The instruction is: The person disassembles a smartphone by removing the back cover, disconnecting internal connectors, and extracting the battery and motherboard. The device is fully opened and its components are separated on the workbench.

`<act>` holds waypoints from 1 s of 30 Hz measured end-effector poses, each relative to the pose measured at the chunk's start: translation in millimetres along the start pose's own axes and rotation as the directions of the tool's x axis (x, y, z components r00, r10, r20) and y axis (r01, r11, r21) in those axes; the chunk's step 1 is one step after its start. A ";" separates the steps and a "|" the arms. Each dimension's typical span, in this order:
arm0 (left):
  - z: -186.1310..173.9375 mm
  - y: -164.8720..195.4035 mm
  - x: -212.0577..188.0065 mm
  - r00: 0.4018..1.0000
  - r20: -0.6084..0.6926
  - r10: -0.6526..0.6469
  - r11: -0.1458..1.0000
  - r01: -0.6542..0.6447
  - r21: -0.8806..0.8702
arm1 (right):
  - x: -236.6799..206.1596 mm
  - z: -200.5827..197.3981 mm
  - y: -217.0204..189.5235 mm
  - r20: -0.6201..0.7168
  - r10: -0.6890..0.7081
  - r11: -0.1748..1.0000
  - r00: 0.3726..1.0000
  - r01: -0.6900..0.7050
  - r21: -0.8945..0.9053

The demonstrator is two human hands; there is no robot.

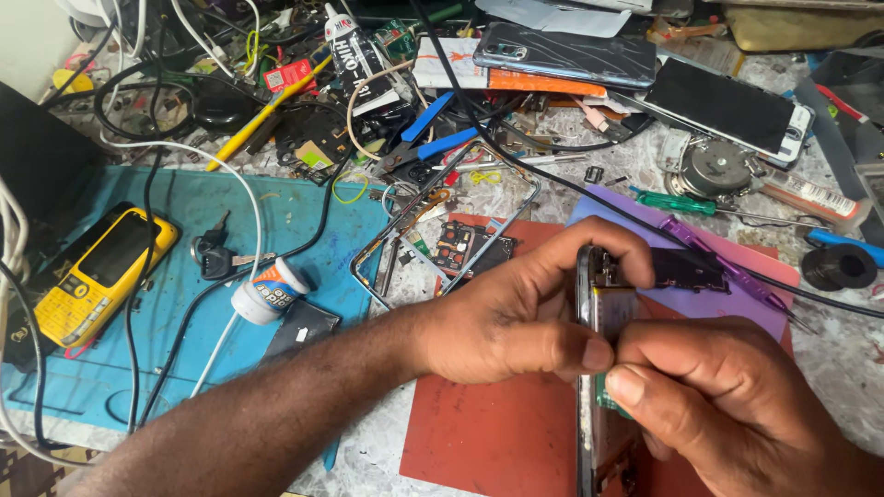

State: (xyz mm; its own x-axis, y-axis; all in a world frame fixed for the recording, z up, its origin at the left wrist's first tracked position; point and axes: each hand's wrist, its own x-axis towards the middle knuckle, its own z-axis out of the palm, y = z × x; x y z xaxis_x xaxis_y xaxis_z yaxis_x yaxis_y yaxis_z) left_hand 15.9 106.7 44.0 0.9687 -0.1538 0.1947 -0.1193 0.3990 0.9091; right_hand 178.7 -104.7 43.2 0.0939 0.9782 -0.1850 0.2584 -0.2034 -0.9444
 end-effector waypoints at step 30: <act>18.9 2.1 -0.6 0.993 -0.117 -0.032 0.998 0.038 0.047 | 3.2 -0.3 3.4 -0.015 -0.112 0.993 0.994 0.112 0.038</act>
State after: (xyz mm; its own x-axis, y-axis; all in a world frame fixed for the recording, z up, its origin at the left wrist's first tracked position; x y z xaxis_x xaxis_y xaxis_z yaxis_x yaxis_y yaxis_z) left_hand 11.0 90.5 52.8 0.9908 -0.0597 0.1213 -0.0930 0.3502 0.9321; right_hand 180.1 -102.3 39.4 0.0789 0.9941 -0.0743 0.2302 -0.0907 -0.9689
